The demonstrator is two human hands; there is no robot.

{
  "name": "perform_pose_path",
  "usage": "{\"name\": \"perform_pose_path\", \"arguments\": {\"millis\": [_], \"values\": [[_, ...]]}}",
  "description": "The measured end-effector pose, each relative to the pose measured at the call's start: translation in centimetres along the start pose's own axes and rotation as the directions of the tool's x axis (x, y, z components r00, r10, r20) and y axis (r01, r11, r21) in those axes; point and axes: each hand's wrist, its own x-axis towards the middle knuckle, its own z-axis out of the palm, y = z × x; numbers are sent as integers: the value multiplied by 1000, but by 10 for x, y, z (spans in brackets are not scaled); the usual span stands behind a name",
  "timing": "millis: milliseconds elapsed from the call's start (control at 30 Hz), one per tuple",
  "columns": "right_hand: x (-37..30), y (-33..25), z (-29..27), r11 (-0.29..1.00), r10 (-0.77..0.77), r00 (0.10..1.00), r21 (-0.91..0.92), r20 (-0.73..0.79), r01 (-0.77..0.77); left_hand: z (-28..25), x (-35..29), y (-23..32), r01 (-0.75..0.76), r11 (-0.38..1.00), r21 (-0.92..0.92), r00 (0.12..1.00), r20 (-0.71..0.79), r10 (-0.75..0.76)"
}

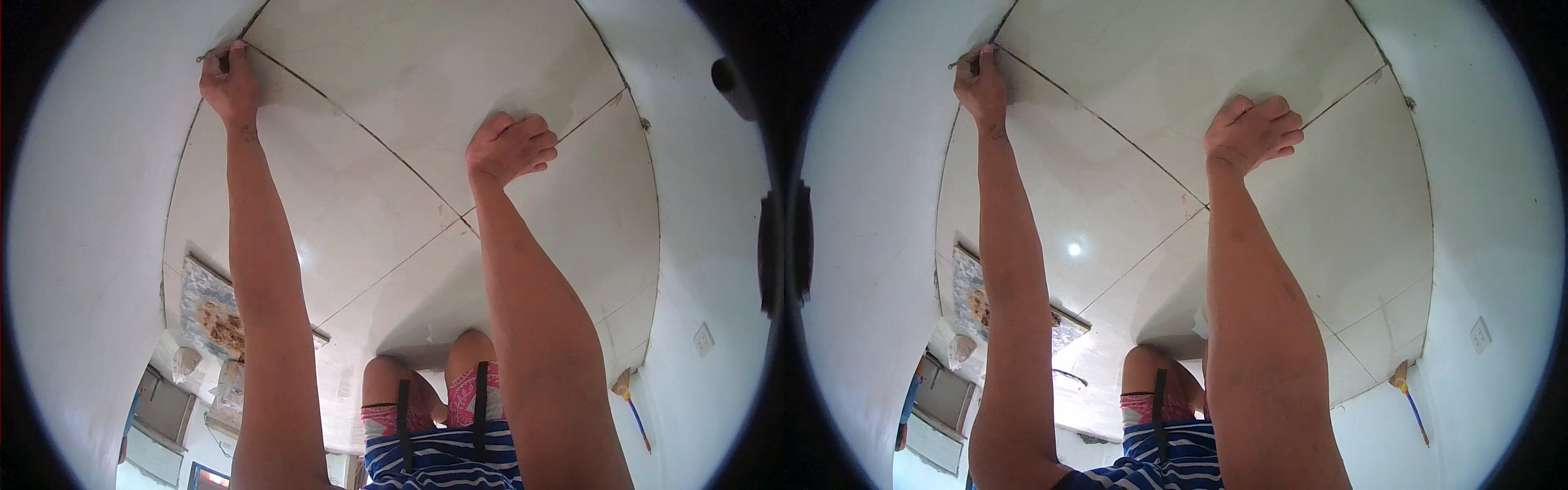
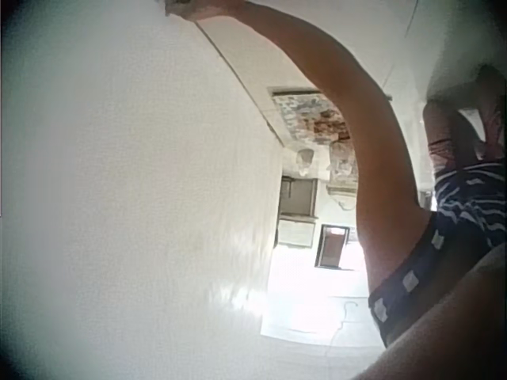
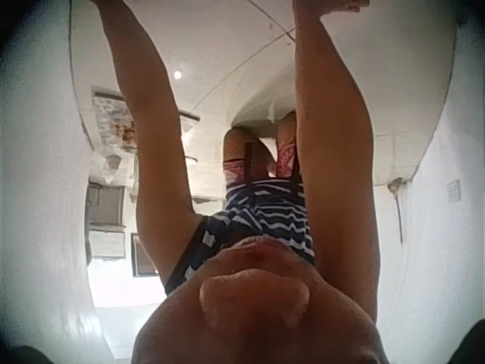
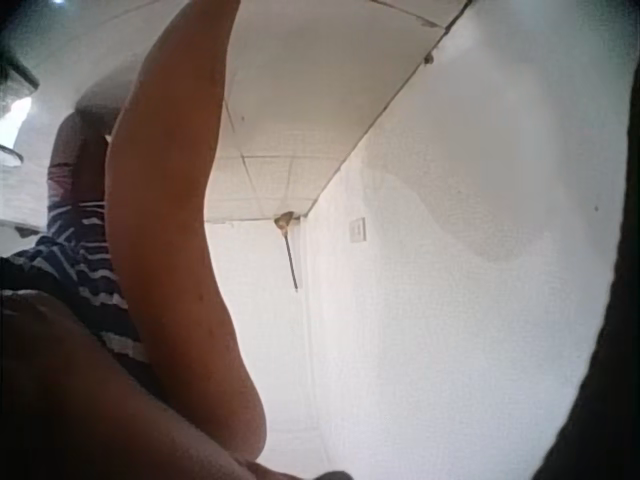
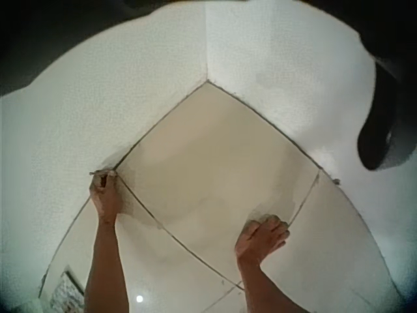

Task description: Apply sealant or grout to the seams between floor tiles.

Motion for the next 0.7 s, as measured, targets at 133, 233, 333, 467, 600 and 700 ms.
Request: {"name": "perform_pose_path", "arguments": {"millis": [133,233,333,467,600,700], "values": [[-4,-1,0,1000,10,999,12,32,-11,-7,6,-22,-33,996,-87,998,51,37],[-2,2,2,1000,3,1000,-19,9,-3,-2,4,-15,32,992,-122,998,58,-25],[-2,0,1,1000,6,1000,-18,-4,-6,-4,7,-13,119,981,-154,992,57,-112],[0,3,1,999,25,999,-27,39,-24,-4,6,-1,180,980,-81,977,129,-168],[-3,-1,0,999,31,998,-42,50,-29,-1,12,-7,-5,998,61,996,90,0],[-4,-1,1,1000,15,999,-4,46,-15,6,9,1,-118,975,190,993,50,111]]}}
